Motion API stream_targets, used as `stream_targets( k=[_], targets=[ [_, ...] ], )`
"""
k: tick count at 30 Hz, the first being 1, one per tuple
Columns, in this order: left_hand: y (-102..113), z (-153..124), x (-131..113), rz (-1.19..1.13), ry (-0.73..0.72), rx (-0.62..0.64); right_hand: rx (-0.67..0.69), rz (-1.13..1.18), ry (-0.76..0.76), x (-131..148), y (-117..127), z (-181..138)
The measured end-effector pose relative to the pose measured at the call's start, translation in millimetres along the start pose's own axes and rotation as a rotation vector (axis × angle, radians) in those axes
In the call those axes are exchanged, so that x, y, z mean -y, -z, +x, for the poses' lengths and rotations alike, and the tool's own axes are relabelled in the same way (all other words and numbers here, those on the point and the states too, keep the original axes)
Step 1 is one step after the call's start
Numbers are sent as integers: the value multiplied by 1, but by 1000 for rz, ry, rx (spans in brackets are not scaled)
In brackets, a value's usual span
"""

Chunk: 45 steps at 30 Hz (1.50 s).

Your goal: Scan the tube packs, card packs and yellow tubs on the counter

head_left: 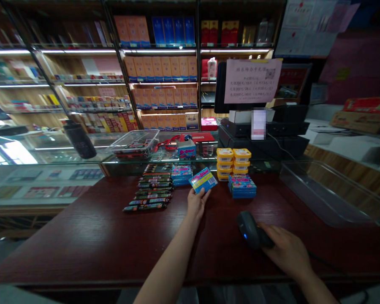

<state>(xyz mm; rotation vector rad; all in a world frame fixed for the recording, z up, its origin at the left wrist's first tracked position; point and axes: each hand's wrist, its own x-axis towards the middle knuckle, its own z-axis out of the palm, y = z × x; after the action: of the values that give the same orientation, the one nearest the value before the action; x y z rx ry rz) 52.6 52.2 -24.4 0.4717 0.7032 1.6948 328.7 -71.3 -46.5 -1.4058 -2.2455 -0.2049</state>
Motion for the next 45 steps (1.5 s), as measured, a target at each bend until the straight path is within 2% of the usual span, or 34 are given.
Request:
stream_targets(
  k=[3,8,11,15,32,38,42,45],
  targets=[
    [6,-2,9,4,-20,38,24,47,-61,6,8,6],
    [8,-5,13,85,-58,104,-1,305,-326,37,22,17],
    [8,-7,13,113,-66,106,-8,602,-385,57,28,26],
    [9,-8,14,129,-62,126,33,738,-416,71,32,36],
    [9,-7,17,189,-65,128,40,730,-429,66,29,41],
    [8,-7,17,176,-70,124,3,713,-409,66,29,40],
    [9,-8,16,162,-59,140,32,631,-388,66,35,39],
    [9,-9,15,163,-65,141,72,442,-342,62,44,37]
  ],
)
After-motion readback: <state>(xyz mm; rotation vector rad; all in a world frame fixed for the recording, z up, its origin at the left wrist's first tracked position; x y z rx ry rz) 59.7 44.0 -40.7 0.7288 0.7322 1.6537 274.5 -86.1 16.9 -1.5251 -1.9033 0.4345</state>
